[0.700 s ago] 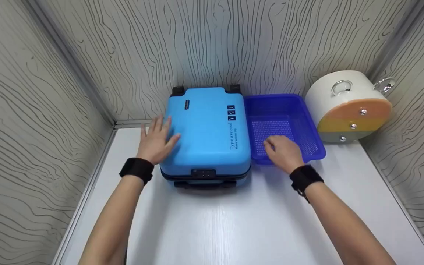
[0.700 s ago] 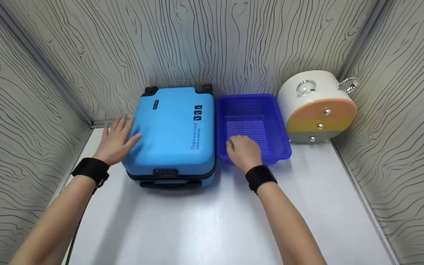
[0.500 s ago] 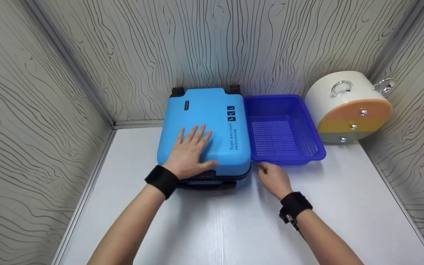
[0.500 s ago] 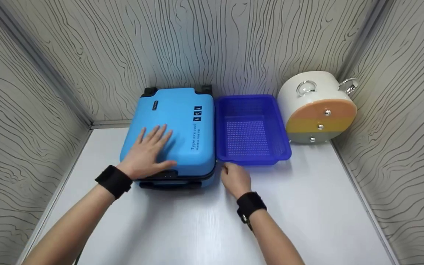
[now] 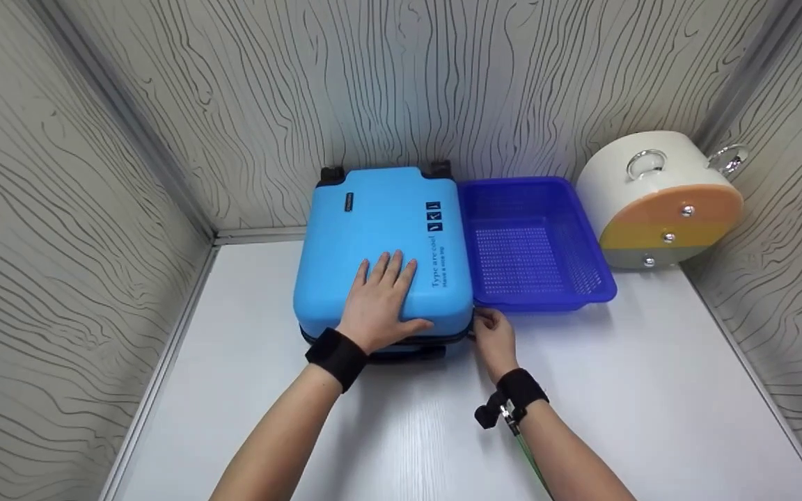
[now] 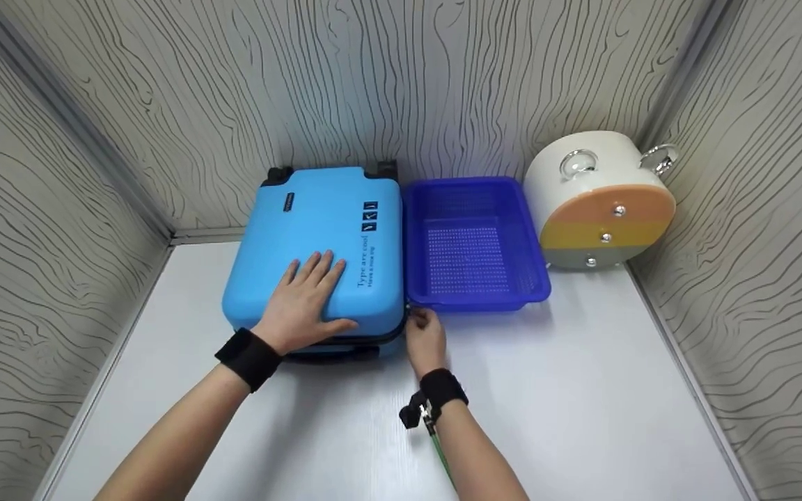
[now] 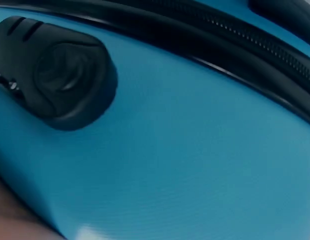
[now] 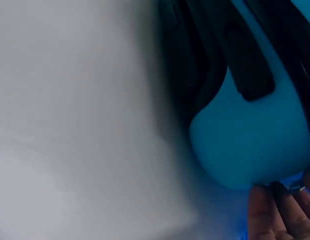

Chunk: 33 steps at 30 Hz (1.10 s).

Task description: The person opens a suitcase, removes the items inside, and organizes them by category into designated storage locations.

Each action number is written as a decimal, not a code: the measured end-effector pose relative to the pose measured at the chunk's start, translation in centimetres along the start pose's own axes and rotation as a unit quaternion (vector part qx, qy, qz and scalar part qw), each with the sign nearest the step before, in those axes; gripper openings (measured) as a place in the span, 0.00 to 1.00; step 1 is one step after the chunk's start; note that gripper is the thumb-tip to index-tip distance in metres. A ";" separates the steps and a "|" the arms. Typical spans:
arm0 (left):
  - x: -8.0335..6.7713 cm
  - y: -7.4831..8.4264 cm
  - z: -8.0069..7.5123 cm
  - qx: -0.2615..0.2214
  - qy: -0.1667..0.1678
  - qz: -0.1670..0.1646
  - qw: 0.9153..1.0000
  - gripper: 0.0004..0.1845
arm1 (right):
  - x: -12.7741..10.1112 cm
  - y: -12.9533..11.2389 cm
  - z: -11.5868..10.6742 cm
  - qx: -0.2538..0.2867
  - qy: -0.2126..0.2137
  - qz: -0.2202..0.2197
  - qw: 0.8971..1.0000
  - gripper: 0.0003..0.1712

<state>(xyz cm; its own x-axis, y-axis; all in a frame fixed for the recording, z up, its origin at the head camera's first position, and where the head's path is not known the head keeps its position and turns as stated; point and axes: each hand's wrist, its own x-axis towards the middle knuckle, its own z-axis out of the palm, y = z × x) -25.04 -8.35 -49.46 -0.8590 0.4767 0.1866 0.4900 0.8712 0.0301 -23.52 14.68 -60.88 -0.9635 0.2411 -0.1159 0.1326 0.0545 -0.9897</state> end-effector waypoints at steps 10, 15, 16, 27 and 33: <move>-2.3 -0.8 0.3 -0.004 0.012 -0.009 1.000 0.60 | -1.3 0.8 0.8 -0.147 0.020 -0.123 0.981 0.11; -2.2 -1.0 0.1 0.003 0.011 -0.005 1.000 0.60 | -1.2 0.8 -0.4 -0.264 0.025 -0.240 0.934 0.07; -2.1 -1.0 0.0 0.004 0.011 -0.005 1.000 0.60 | -1.2 0.8 -0.7 -0.282 0.026 -0.263 0.922 0.07; -0.4 -0.5 -0.3 0.011 0.000 0.005 1.000 0.60 | -2.1 1.2 -3.5 -0.370 0.050 -0.443 0.815 0.04; -0.4 -0.3 0.0 0.005 0.006 0.010 1.000 0.59 | -3.3 1.7 -3.8 -0.371 0.042 -0.486 0.790 0.09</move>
<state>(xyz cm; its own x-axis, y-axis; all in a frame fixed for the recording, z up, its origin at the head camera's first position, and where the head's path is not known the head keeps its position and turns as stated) -24.83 -8.79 -49.56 -0.8474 0.4920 0.1995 0.5048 0.8631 0.0157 -19.19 17.66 -61.89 -0.6786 -0.2017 0.7062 -0.5309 0.7991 -0.2820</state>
